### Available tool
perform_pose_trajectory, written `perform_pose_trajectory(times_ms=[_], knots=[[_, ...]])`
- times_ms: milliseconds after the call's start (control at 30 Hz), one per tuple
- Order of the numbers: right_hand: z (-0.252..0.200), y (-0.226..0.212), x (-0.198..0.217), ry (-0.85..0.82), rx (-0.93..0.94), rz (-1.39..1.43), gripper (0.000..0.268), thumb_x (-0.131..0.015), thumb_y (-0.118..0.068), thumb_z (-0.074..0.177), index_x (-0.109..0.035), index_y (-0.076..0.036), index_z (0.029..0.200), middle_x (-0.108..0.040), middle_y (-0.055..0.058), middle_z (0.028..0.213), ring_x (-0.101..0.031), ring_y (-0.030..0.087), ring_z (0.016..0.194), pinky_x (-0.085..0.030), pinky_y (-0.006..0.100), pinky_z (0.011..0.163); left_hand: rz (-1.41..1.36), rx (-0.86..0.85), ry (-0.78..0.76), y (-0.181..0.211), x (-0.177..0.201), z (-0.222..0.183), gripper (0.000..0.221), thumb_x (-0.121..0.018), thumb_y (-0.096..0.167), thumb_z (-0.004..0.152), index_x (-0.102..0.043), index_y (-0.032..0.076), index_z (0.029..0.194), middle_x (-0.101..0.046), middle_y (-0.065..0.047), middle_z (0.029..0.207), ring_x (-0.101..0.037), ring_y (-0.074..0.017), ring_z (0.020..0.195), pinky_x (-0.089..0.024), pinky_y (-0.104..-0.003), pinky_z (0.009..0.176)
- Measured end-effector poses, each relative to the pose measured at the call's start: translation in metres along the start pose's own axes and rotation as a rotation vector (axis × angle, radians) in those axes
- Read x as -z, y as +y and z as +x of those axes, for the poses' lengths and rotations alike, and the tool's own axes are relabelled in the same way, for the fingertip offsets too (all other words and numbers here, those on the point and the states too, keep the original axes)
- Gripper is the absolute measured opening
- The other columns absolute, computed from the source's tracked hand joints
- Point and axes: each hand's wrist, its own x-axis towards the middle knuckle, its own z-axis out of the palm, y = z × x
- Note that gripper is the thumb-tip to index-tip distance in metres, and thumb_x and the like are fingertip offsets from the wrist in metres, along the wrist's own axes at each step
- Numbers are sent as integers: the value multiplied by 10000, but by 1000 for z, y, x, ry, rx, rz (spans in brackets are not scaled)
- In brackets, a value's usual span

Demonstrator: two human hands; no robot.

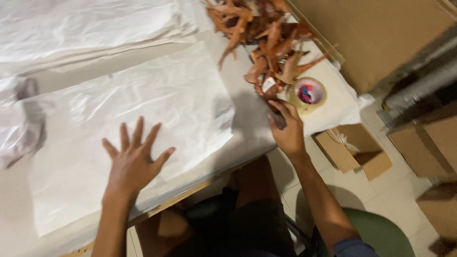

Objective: Wrapping wooden figurines in protective tissue paper and securing them with tape from a dispenser.

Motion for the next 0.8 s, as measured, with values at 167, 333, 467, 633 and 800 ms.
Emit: perform_pose_trajectory(times_ms=[167,333,467,633,800], knots=[[7,12,-4,-128,-291,112,401,-785,-282,901,-576,-113,1198,-669,97,1205,-644,269,1083,-496,391,917,-54,-30,-88,-7,1,11,842,-323,763,893,-260,314,1603,-89,-105,1715,-17,-452,1535,16,-817,1077],[22,9,-23,-96,-348,131,528,-766,-215,913,-451,-83,1315,-558,190,1387,-559,339,1318,-490,421,1065,-68,-34,-80,-10,0,15,788,-406,689,902,-310,290,1575,-115,-139,1713,-29,-477,1540,-4,-832,1060],[26,-17,-8,22,-394,356,470,-626,-212,992,-482,-43,1406,-633,195,1384,-617,294,1302,-503,368,1092,-88,-11,-95,-11,3,15,763,-432,657,910,-330,283,1567,-124,-147,1712,-20,-457,1554,-3,-817,1069],[19,-8,-2,6,-529,568,542,-563,-263,1025,-437,-48,1506,-746,123,1094,-711,152,886,-587,264,844,-105,-52,-29,-13,-2,14,749,-466,629,911,-369,259,1555,-179,-166,1700,-63,-469,1547,-25,-835,1046],[22,-9,-2,-14,-508,695,558,-519,-277,1050,-400,-58,1550,-711,115,1190,-711,159,891,-598,248,720,-100,-37,-42,-13,-1,15,744,-474,616,912,-358,255,1552,-158,-168,1701,-49,-469,1548,-24,-831,1049]])
